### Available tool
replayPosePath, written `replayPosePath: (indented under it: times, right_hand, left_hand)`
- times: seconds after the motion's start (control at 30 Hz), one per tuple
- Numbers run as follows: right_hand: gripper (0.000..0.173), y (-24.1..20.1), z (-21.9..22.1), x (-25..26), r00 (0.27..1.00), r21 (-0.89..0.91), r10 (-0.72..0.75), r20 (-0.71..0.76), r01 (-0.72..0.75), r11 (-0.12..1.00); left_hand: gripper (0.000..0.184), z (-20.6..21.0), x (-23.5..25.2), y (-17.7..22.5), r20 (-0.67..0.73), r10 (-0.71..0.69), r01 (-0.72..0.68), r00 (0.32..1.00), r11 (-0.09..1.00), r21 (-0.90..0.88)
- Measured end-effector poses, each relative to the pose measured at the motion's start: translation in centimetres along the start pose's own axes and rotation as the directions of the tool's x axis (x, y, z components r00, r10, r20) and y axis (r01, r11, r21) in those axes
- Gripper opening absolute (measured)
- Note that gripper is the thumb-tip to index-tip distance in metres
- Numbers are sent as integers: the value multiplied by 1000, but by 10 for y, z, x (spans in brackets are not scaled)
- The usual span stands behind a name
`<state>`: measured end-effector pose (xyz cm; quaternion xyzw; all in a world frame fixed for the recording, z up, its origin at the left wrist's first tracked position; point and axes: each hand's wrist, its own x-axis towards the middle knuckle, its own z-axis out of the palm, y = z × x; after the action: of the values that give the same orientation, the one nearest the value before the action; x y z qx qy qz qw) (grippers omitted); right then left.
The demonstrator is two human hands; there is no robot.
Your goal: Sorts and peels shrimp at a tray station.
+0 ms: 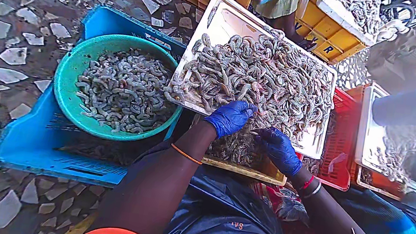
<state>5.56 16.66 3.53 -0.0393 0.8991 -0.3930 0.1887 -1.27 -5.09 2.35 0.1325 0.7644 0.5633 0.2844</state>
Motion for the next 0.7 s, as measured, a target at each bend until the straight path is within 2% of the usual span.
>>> replayPosePath:
  times: [0.07, 0.1, 0.17, 0.23, 0.27, 0.33, 0.4, 0.43, 0.5, 0.57, 0.63, 0.7]
  right_hand:
    - [16, -6, -9, -12, 981, 250, -47, -186, 94, 964]
    - [19, -6, -10, -15, 966, 281, -68, -251, 139, 950]
    - [22, -3, -6, -16, 930, 242, -101, -354, 195, 950]
    - [24, 1, -2, -14, 916, 197, -109, -385, 197, 960]
    - [26, -1, -3, -15, 929, 210, -82, -361, 167, 963]
    - [37, -7, -12, -17, 972, 328, 49, -230, 30, 944]
    - [37, -10, -17, -17, 981, 418, 148, -127, -82, 905]
    - [32, -10, -18, -16, 977, 386, 172, -125, -112, 916]
    - [30, -11, -21, -16, 970, 205, 194, -144, -163, 965]
    - [32, -8, -26, -17, 976, 119, 179, -122, -165, 979]
    - [36, -2, -29, -19, 986, 135, 145, -77, -134, 982]
    - [38, 1, -31, -18, 989, 151, 147, -35, -140, 979]
  left_hand:
    - [33, 13, -2, 8, 147, 57, -60, 987, 998, 13]
    - [31, 20, -3, 10, 176, 76, -75, 982, 997, -13]
    - [23, 32, -3, 12, 147, 88, -77, 985, 994, -78]
    - [23, 40, -4, 12, 51, 44, -40, 998, 996, -84]
    - [24, 46, -5, 13, -39, 33, -34, 999, 998, -46]
    - [29, 57, -4, 16, -222, 79, -33, 972, 979, 201]
    - [30, 65, -1, 14, -325, 279, -96, 904, 872, 479]
    - [30, 68, 1, 12, -326, 363, -119, 873, 806, 580]
    - [33, 75, 2, 11, -290, 494, -133, 820, 657, 742]
    - [45, 79, 3, 12, -228, 560, -137, 797, 535, 834]
    - [46, 80, 3, 12, -163, 569, -157, 806, 471, 868]
    - [32, 83, 2, 10, -130, 557, -170, 820, 455, 874]
